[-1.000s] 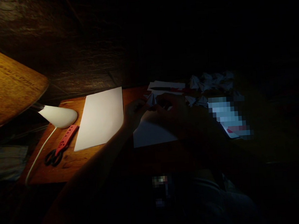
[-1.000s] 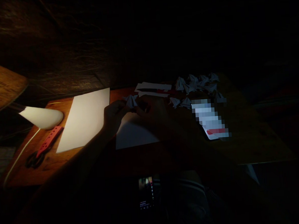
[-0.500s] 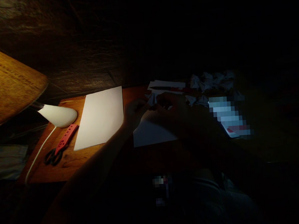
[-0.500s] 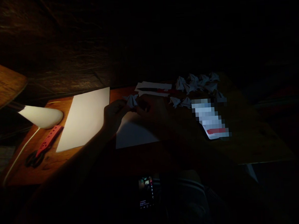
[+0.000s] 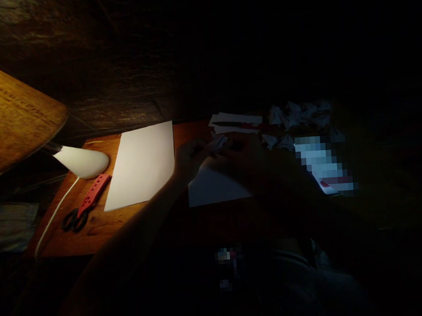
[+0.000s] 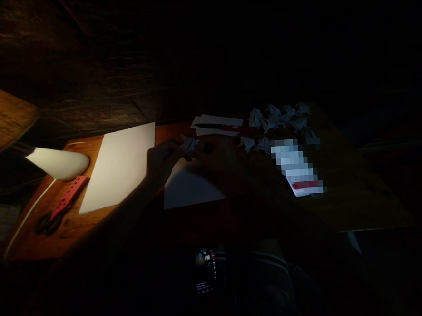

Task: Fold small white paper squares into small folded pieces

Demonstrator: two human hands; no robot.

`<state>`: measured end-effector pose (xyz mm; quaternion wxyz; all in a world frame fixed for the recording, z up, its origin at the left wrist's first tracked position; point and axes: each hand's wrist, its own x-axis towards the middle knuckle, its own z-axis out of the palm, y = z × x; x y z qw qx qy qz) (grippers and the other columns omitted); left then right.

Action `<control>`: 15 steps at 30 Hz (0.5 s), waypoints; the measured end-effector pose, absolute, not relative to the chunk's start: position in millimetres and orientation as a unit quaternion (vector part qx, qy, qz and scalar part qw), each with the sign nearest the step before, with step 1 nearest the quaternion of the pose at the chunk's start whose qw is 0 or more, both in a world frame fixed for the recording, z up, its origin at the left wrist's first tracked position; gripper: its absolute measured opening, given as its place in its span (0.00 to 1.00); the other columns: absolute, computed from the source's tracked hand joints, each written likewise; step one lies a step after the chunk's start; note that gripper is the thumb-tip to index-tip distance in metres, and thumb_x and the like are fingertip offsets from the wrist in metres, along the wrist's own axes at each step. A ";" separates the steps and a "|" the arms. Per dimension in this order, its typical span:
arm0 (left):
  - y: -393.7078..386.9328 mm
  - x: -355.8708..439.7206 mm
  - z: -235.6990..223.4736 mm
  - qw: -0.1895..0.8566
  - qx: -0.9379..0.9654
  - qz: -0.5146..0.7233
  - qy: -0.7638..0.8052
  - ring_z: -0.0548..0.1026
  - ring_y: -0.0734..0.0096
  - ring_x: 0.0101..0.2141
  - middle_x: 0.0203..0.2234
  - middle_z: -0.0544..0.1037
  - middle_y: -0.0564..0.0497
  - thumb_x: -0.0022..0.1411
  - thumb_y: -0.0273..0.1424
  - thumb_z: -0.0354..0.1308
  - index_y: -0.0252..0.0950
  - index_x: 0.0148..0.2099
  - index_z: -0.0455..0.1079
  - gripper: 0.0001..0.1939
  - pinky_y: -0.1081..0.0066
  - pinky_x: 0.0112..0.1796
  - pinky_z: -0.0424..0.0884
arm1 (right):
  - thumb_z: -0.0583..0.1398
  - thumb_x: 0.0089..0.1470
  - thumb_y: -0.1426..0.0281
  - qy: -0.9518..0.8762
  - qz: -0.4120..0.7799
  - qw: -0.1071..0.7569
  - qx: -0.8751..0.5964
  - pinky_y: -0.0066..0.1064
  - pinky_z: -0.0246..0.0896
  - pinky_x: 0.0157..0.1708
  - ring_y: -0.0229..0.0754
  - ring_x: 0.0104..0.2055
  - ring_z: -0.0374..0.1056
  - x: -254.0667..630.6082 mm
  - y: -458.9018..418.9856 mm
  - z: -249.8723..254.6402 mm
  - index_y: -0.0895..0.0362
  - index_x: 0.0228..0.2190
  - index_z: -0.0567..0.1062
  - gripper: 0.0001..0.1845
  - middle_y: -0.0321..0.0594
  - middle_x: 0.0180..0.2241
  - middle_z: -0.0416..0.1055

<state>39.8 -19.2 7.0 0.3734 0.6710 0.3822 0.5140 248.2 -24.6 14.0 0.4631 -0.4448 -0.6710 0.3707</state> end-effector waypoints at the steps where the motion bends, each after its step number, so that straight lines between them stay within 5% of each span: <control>1: -18.6 38.9 7.1 0.371 0.672 0.513 0.384 0.85 0.66 0.32 0.29 0.85 0.48 0.71 0.52 0.75 0.38 0.35 0.80 0.23 0.68 0.36 0.82 | 0.75 0.59 0.64 -0.675 0.362 0.464 -0.446 0.33 0.62 0.34 0.41 0.32 0.73 247.7 -25.8 13.7 0.54 0.29 0.83 0.11 0.37 0.29 0.81; 8: -11.3 32.1 3.4 0.365 0.720 0.434 0.401 0.76 0.70 0.31 0.29 0.79 0.53 0.68 0.50 0.69 0.41 0.37 0.72 0.19 0.72 0.33 0.71 | 0.73 0.64 0.55 -0.690 0.198 0.526 -0.455 0.35 0.63 0.34 0.43 0.33 0.73 260.2 -21.5 16.1 0.53 0.38 0.86 0.14 0.40 0.34 0.83; 11: -10.8 34.5 0.1 0.400 0.722 0.411 0.387 0.72 0.72 0.29 0.27 0.76 0.55 0.65 0.46 0.70 0.41 0.37 0.69 0.17 0.74 0.32 0.67 | 0.74 0.63 0.56 -0.728 0.229 0.500 -0.409 0.35 0.66 0.36 0.42 0.36 0.73 263.3 -13.6 12.4 0.52 0.43 0.87 0.14 0.42 0.41 0.85; 15: -12.7 38.0 -1.0 0.426 0.687 0.442 0.388 0.72 0.74 0.28 0.26 0.76 0.55 0.64 0.42 0.71 0.40 0.37 0.71 0.15 0.75 0.30 0.66 | 0.73 0.64 0.55 -0.709 0.321 0.488 -0.394 0.33 0.67 0.35 0.40 0.34 0.72 259.5 -7.5 2.0 0.53 0.47 0.87 0.16 0.38 0.37 0.83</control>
